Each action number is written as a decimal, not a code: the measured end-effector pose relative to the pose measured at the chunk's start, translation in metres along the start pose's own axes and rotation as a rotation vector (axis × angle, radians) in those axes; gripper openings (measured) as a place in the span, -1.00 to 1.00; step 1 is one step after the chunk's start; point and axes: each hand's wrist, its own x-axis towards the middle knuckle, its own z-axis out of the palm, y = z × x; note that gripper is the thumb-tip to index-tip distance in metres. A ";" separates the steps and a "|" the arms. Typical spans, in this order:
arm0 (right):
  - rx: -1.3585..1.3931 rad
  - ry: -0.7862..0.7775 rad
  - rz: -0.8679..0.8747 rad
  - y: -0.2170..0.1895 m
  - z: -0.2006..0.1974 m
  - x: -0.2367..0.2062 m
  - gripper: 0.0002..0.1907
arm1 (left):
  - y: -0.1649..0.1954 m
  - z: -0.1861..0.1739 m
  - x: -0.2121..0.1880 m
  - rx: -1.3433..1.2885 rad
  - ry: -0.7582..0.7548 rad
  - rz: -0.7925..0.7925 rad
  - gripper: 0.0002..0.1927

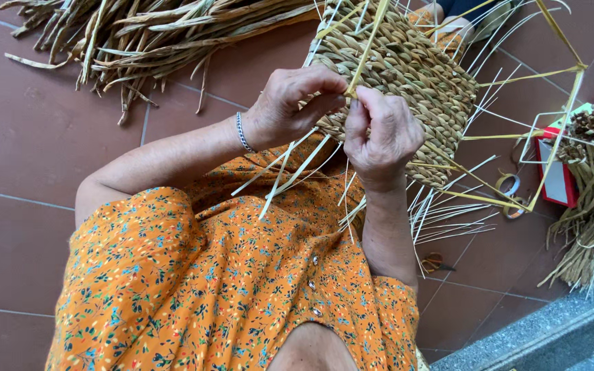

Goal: The person sits on the floor weaving a water hyacinth basket around a bamboo frame, tucking and tightening woven strands along the edges and rotating the basket to work around its sides.

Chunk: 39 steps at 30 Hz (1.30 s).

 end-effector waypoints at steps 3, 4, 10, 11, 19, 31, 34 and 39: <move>-0.033 0.040 -0.081 0.006 0.007 -0.002 -0.76 | -0.004 -0.004 0.003 0.040 -0.079 -0.039 -0.80; -0.038 0.052 -0.108 0.008 0.009 -0.002 -0.76 | -0.006 -0.006 0.004 0.018 -0.117 -0.081 -0.83; -0.066 0.069 -0.137 0.014 0.013 -0.005 -0.77 | -0.030 -0.017 0.018 -0.738 -0.432 -0.509 -0.84; -0.067 0.077 -0.136 0.014 0.013 -0.005 -0.77 | -0.033 -0.019 0.019 -0.763 -0.450 -0.567 -0.81; -0.076 0.109 -0.150 0.013 0.014 -0.003 -0.72 | -0.038 -0.017 0.011 -0.743 -0.402 -0.388 -0.76; -0.107 0.152 -0.093 0.013 0.024 -0.002 -0.76 | -0.026 0.010 -0.010 -0.785 -0.032 -0.427 -0.85; -0.085 0.128 -0.006 0.006 0.022 0.000 -0.77 | -0.016 0.016 -0.010 -0.416 0.068 -0.236 -0.88; 0.166 -0.020 0.205 -0.005 0.005 0.007 -0.77 | -0.013 0.011 -0.008 0.181 0.082 0.091 -0.81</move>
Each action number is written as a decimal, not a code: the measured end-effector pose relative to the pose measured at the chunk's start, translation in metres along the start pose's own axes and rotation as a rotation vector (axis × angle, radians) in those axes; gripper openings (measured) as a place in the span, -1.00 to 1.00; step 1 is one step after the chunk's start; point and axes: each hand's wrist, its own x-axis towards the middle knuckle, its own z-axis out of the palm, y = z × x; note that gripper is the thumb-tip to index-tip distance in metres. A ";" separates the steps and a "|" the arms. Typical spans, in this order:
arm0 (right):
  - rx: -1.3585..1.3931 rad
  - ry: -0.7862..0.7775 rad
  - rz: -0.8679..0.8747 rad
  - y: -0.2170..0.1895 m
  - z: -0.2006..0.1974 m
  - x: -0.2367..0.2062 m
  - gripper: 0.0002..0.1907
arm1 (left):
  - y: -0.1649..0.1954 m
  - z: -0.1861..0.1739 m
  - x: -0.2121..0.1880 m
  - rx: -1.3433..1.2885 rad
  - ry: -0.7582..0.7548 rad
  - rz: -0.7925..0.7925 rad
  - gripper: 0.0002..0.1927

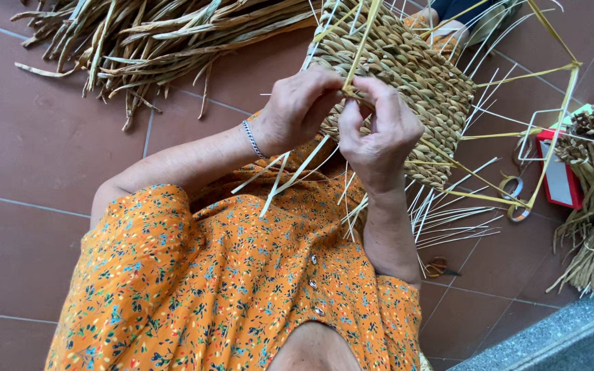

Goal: The person sits on the floor weaving a water hyacinth basket around a bamboo frame, tucking and tightening woven strands along the edges and rotating the basket to work around its sides.

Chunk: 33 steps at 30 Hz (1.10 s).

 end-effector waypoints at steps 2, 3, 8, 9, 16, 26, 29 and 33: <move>0.083 -0.062 0.057 -0.002 -0.005 0.003 -0.81 | -0.003 0.000 0.003 0.000 -0.051 -0.005 -0.83; 0.108 -0.083 0.072 -0.003 -0.008 0.005 -0.87 | -0.005 0.001 0.004 -0.002 -0.078 -0.006 -0.83; 0.256 -0.224 0.305 0.004 -0.019 0.012 -0.92 | -0.019 -0.014 0.018 -0.271 -0.309 -0.277 -0.87; 0.355 -0.237 0.363 0.005 -0.019 0.012 -0.91 | -0.021 -0.021 0.020 -0.336 -0.362 -0.292 -0.87; 0.467 -0.222 0.420 0.010 -0.014 0.009 -0.91 | -0.026 -0.035 0.017 -0.197 -0.418 -0.054 -0.81; 0.514 -0.203 0.435 0.004 -0.014 0.002 -0.93 | -0.049 -0.017 -0.054 0.252 -0.356 -0.007 -0.83; 0.486 -0.183 0.430 0.002 -0.014 -0.003 -0.93 | -0.052 -0.013 -0.067 0.324 -0.290 0.017 -0.71; 0.411 -0.093 0.347 0.012 -0.021 -0.001 -0.90 | -0.051 -0.001 -0.065 0.384 -0.321 -0.031 -0.71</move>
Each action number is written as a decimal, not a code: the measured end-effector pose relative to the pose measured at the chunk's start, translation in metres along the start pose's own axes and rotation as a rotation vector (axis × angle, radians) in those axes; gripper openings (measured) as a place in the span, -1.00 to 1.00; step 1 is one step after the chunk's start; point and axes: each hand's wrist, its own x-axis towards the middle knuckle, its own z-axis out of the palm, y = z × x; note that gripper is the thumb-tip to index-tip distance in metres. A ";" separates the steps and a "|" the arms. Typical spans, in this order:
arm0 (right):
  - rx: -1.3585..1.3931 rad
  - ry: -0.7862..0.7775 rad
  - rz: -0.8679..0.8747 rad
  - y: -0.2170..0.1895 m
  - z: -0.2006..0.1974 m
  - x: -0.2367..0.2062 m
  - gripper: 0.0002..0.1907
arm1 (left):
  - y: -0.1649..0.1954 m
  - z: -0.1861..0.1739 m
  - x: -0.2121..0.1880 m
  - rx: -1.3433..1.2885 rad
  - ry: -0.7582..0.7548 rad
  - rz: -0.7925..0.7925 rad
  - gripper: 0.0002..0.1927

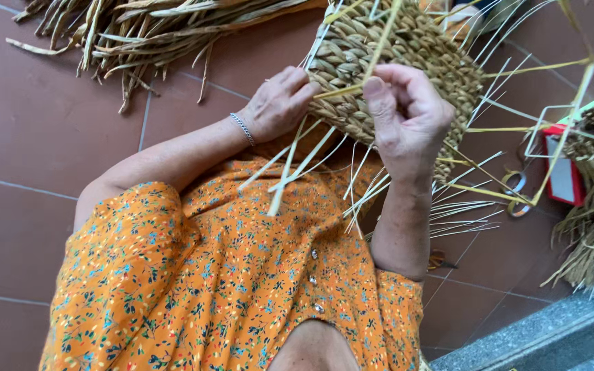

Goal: The person sits on the floor weaving a water hyacinth basket around a bamboo frame, tucking and tightening woven strands along the edges and rotating the basket to work around its sides.

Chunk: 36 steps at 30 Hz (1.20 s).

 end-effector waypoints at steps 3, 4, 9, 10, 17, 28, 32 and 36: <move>-0.015 0.058 -0.035 0.003 -0.017 0.005 -0.91 | 0.005 0.006 0.020 -0.030 0.031 0.076 -0.67; -0.015 0.076 -0.032 0.004 -0.023 0.007 -0.90 | 0.009 0.007 0.025 -0.045 0.016 0.089 -0.66; -0.106 0.076 -0.010 -0.006 -0.054 -0.003 -0.92 | 0.030 0.006 0.044 -0.166 -0.072 0.203 -0.81; -0.136 0.060 -0.023 -0.009 -0.058 -0.007 -0.93 | 0.036 0.006 0.044 -0.193 -0.099 0.209 -0.81; -0.528 -0.039 -0.295 -0.025 -0.110 -0.007 -0.86 | 0.054 0.047 0.075 -0.228 -0.154 0.320 -0.76; -0.923 -0.040 -0.402 -0.020 -0.122 -0.016 -0.84 | 0.094 0.131 0.087 -0.274 -0.338 0.129 -0.77; -0.918 -0.060 -0.366 -0.014 -0.100 -0.031 -0.81 | 0.097 0.135 0.074 -0.466 -0.282 0.075 -0.79; -0.869 0.058 -0.353 -0.006 -0.087 -0.049 -0.79 | 0.104 0.080 0.061 -0.535 -0.216 0.112 -0.47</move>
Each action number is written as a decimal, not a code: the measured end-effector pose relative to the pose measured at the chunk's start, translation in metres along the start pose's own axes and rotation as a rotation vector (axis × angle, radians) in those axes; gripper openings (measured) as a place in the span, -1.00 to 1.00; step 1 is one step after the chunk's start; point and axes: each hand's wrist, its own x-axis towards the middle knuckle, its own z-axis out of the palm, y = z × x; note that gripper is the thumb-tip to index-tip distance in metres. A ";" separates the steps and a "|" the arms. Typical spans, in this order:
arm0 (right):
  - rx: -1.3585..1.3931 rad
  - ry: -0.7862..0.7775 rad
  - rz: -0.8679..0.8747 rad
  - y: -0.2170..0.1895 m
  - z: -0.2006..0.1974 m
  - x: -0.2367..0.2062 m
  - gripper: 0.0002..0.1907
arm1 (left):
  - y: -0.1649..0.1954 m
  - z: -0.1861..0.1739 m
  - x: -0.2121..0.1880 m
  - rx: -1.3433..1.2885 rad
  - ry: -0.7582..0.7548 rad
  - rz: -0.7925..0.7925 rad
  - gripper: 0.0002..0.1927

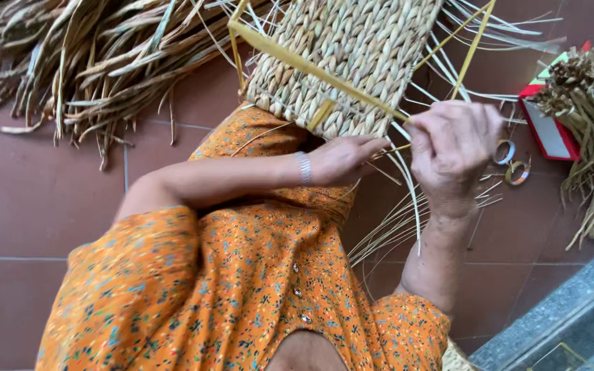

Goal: The person sits on the floor weaving a water hyacinth basket around a bamboo frame, tucking and tightening woven strands along the edges and rotating the basket to work around its sides.

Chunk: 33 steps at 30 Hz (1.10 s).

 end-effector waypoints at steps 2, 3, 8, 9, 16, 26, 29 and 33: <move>0.029 0.033 0.044 -0.005 0.003 -0.010 -0.78 | 0.025 -0.045 -0.015 0.094 -0.097 0.141 -0.60; 0.041 0.046 0.065 -0.010 0.005 -0.016 -0.77 | 0.033 -0.070 -0.020 0.156 -0.131 0.227 -0.58; 0.055 0.097 0.183 -0.035 0.006 -0.029 -0.72 | 0.056 -0.165 -0.002 0.573 0.111 0.492 -0.56; 0.055 0.118 0.218 -0.042 0.007 -0.029 -0.71 | 0.058 -0.168 0.008 0.586 0.020 0.391 -0.66; 0.055 0.268 0.283 -0.103 0.011 -0.057 -0.55 | 0.046 -0.167 0.023 0.420 -0.296 0.058 -0.70; 1.553 0.781 0.972 -0.102 0.096 -0.090 -0.85 | 0.053 -0.139 0.016 0.257 -0.236 0.070 -0.77; 1.547 0.888 1.001 -0.098 0.106 -0.085 -0.88 | 0.053 -0.142 0.022 0.280 -0.296 0.142 -0.77; 1.542 0.935 1.067 -0.096 0.113 -0.082 -0.88 | 0.035 -0.150 0.039 0.310 -0.447 0.220 -0.85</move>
